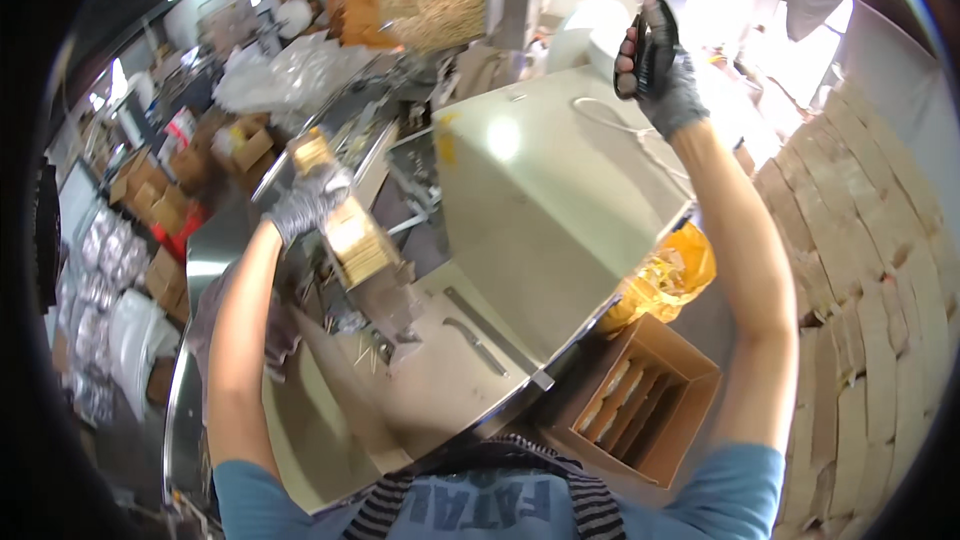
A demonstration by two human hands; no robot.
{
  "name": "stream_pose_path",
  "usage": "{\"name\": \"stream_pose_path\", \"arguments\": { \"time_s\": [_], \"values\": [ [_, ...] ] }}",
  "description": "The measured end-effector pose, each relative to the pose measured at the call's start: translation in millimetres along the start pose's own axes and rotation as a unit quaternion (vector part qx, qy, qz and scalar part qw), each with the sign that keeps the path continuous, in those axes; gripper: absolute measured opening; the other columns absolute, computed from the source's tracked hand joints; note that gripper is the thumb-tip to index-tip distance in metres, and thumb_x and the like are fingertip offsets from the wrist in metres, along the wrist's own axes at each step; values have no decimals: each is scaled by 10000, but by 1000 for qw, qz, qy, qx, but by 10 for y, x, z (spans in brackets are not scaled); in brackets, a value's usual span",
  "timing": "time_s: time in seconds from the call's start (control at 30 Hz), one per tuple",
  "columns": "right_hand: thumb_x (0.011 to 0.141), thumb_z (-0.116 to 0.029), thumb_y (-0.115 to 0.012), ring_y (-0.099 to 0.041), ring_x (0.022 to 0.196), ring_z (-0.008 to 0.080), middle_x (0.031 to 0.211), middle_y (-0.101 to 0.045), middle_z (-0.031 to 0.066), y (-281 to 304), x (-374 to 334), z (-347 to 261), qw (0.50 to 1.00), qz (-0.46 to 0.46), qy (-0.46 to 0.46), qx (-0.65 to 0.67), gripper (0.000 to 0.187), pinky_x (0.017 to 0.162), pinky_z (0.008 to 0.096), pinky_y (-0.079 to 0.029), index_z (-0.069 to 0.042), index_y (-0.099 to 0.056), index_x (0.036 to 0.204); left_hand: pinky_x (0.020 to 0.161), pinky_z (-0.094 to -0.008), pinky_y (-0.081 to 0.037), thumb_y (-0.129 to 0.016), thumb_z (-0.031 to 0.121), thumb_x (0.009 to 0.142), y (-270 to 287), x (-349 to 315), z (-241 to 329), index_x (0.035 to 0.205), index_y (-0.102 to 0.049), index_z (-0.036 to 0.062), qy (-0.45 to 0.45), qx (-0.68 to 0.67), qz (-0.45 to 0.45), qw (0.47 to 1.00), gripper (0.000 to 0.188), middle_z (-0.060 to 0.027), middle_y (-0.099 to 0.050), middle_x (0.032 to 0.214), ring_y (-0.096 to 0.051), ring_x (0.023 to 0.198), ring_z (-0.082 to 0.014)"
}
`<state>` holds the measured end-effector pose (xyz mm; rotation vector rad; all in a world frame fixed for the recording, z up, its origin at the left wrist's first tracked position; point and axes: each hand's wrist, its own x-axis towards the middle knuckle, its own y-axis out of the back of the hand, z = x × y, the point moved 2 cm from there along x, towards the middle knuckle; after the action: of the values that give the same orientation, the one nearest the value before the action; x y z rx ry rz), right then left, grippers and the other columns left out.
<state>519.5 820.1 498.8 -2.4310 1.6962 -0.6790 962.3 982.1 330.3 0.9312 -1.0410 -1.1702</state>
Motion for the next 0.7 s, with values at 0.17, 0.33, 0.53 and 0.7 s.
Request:
{"name": "stream_pose_path", "arguments": {
  "time_s": [0.17, 0.33, 0.53, 0.7],
  "values": [
    [785, -484, -632, -571, 798, 206, 935, -561, 98, -928, -1184, 118, 817, -221, 158, -508, 563, 662, 273, -473, -16, -503, 1070, 722, -318, -474, -689, 199, 748, 228, 42, 2, 1063, -620, 31, 25, -127, 7, 992, 363, -122, -662, 930, -616, 778, -206],
    [625, -659, -663, -565, 965, 337, 1020, -552, 203, -1624, -1522, 463, 577, -264, 75, -769, 861, 855, 400, -452, 14, -490, 1133, 701, -337, -469, -673, 164, 744, 120, 167, -149, 952, -662, 35, -11, -186, 52, 981, 244, -151, -659, 839, -616, 724, -236],
    [759, -663, -493, -544, 1003, 369, 1045, -536, 258, -1545, -1320, 1081, 490, -320, -31, -810, 659, 858, 419, -452, -84, -591, 1059, 644, -288, -450, -655, 126, 774, 258, 66, 213, 968, -631, 27, 34, -152, 8, 988, 219, -74, -613, 751, -539, 668, -131],
    [807, -555, -482, -527, 1025, 383, 1073, -521, 259, -1721, -1318, 1152, 517, -322, -70, -790, 527, 860, 438, -443, -102, -597, 1052, 608, -276, -447, -649, 125, 791, 265, 100, -96, 879, -637, 3, 77, -367, 64, 925, 152, -27, -602, 728, -527, 632, -120]
  ]
}}
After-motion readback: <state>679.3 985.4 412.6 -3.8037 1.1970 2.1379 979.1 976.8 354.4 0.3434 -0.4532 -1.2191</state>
